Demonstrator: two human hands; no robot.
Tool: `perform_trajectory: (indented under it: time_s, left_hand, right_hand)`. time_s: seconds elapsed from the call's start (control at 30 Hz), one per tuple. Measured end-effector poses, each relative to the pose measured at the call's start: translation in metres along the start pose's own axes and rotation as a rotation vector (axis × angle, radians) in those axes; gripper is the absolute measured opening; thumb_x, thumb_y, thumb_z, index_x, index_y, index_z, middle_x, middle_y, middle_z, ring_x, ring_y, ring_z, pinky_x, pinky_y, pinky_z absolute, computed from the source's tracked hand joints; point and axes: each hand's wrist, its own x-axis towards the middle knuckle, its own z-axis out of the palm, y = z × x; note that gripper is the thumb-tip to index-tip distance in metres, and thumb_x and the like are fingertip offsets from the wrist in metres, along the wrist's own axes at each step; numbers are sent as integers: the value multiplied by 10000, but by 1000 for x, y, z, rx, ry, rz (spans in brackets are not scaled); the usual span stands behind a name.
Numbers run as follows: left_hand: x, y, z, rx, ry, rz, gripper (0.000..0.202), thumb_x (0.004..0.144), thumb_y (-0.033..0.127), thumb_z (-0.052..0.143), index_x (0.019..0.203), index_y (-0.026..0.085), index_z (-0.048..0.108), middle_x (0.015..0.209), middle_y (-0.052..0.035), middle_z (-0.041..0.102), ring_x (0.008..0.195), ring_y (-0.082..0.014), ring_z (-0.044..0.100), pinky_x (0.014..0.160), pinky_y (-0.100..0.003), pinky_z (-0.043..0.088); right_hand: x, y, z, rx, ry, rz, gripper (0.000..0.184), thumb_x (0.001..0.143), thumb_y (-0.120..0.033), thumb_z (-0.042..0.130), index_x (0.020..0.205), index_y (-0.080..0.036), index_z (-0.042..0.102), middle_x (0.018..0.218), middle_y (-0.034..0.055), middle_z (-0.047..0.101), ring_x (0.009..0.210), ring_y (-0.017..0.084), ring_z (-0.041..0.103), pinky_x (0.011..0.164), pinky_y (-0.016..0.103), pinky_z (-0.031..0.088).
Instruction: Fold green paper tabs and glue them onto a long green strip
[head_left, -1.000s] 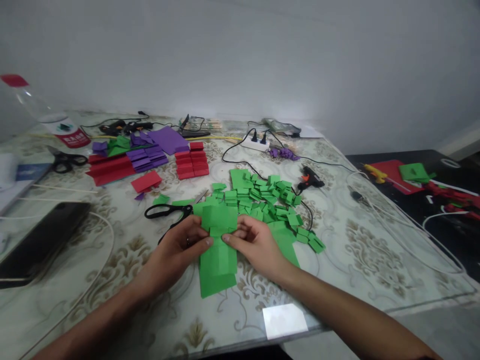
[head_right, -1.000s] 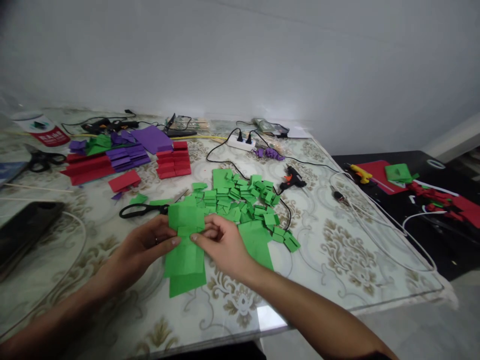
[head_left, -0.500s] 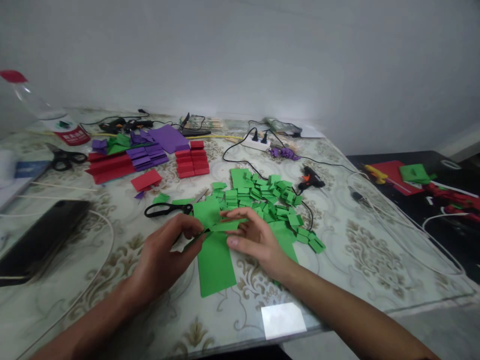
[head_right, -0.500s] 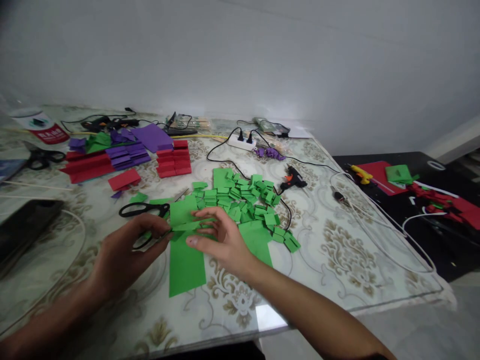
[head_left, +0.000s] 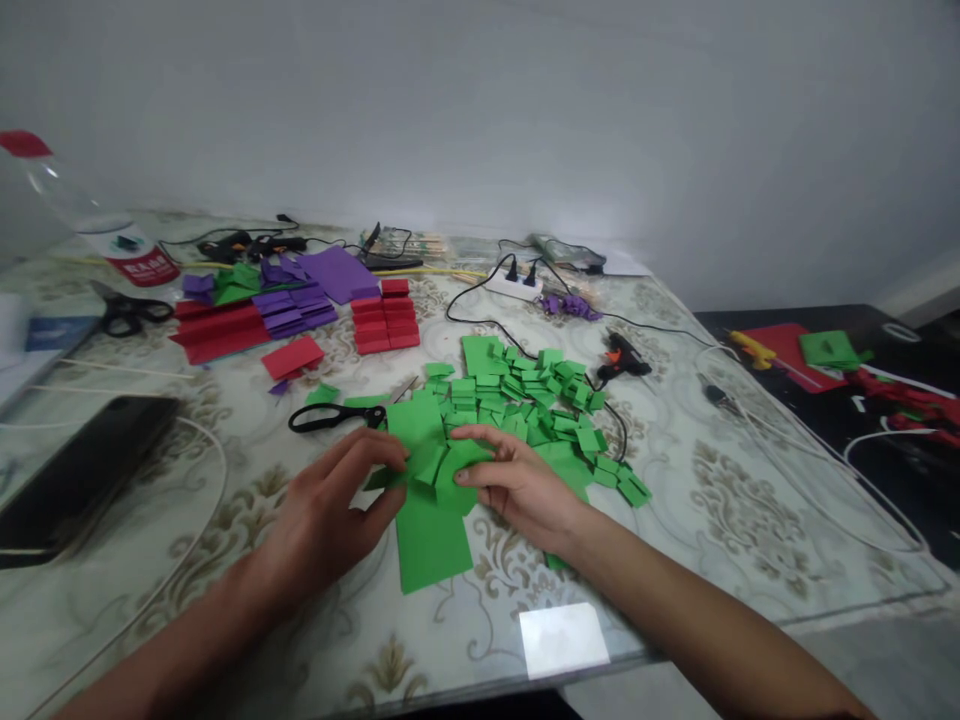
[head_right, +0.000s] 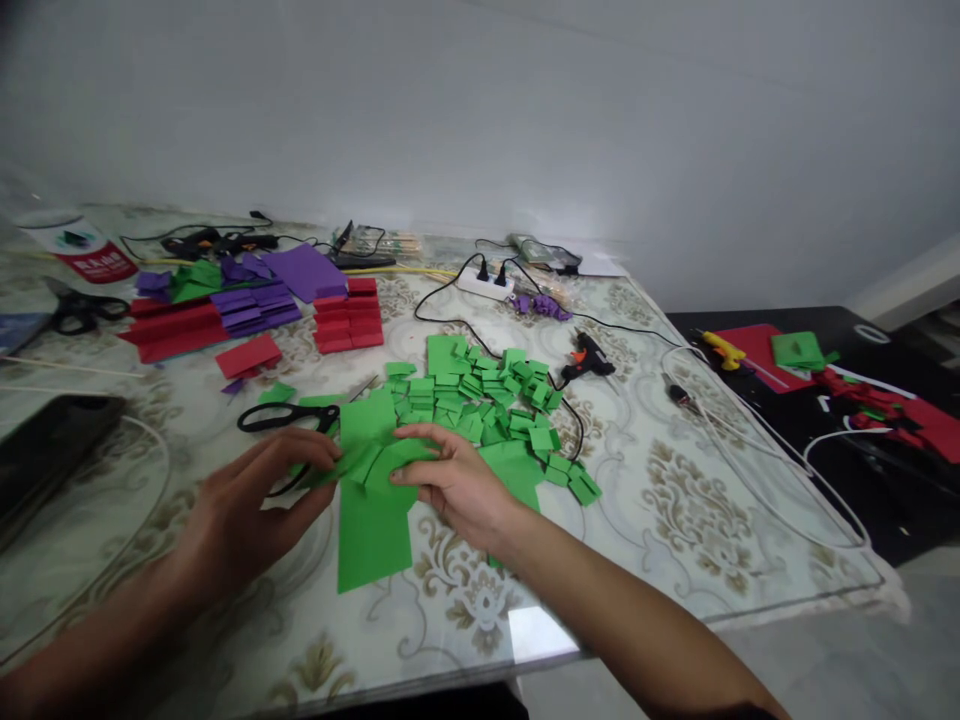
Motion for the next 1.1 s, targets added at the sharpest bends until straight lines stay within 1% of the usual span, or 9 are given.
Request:
perform_trajectory:
  time_s: [0.2,0.37,0.5,0.57,0.67,0.8,0.87,1.0,1.1]
  left_hand:
    - [-7,-3,7,-121,8,-264,207,871,218,669,1051,270,579,954,-1,735,834,-200,741,773,-299,594]
    - [-10,-4,11,-245,-13,-316,295,922,238,646,1187,293,529,1062,-12,724,963,-197,736,885,-316,594]
    - [-6,-2,8,-168,-17,-261,252,919,225,645,1157,275,579,1031,-13,721,914,-199,728,819,-306,577]
    - [-3,-1,6,-105,-16,-217,178,918,211,634,1086,265,614,947,0,710,838,-188,710,759,-293,551]
    - [2,1,3,-43,-15,-176,88,926,221,620,1003,259,640,844,13,677,739,-173,665,681,-281,506]
    - [5,4,1,-41,-14,-194,86,920,243,625,982,265,681,796,15,676,714,-180,651,663,-284,482]
    - [5,4,2,-58,-5,-226,96,904,255,642,973,271,707,776,16,683,706,-187,651,664,-291,481]
    - [4,3,3,-144,3,-325,128,857,295,692,970,285,750,810,5,728,724,-212,662,667,-305,487]
    - [4,1,2,-202,-34,-436,145,837,333,717,964,282,764,822,8,743,677,-201,637,616,-293,468]
  right_hand:
    - [1,3,-1,44,-31,-13,343,565,-14,830,835,-179,697,762,-52,702,609,63,623,583,158,483]
    - [1,5,-3,27,-72,-9,292,584,-34,811,772,-182,645,695,-65,637,603,60,584,596,159,451]
    - [-2,5,-4,-201,-73,-158,389,640,-72,800,970,-243,686,914,-17,691,768,118,626,703,229,495]
    - [-5,4,-3,-456,-46,-378,485,682,-84,781,1116,-280,690,1160,31,671,1009,184,641,867,317,524]
    - [-13,1,-1,-842,-109,-701,629,726,-99,761,1301,-319,631,1404,75,551,1327,282,521,1124,469,414]
    - [-20,0,1,-1048,-302,-773,944,660,-296,917,1481,-334,453,1556,120,392,1448,346,402,1202,525,332]
    - [-19,3,1,-1075,-320,-781,1045,616,-368,953,1505,-329,404,1557,137,379,1449,359,395,1199,535,336]
    - [-17,8,1,-975,-227,-775,777,771,-300,851,1443,-299,462,1423,128,534,1337,313,522,1138,504,412]
    - [-14,5,1,-747,-159,-601,458,873,-215,726,1305,-260,580,1268,94,659,1226,248,616,1080,440,464]
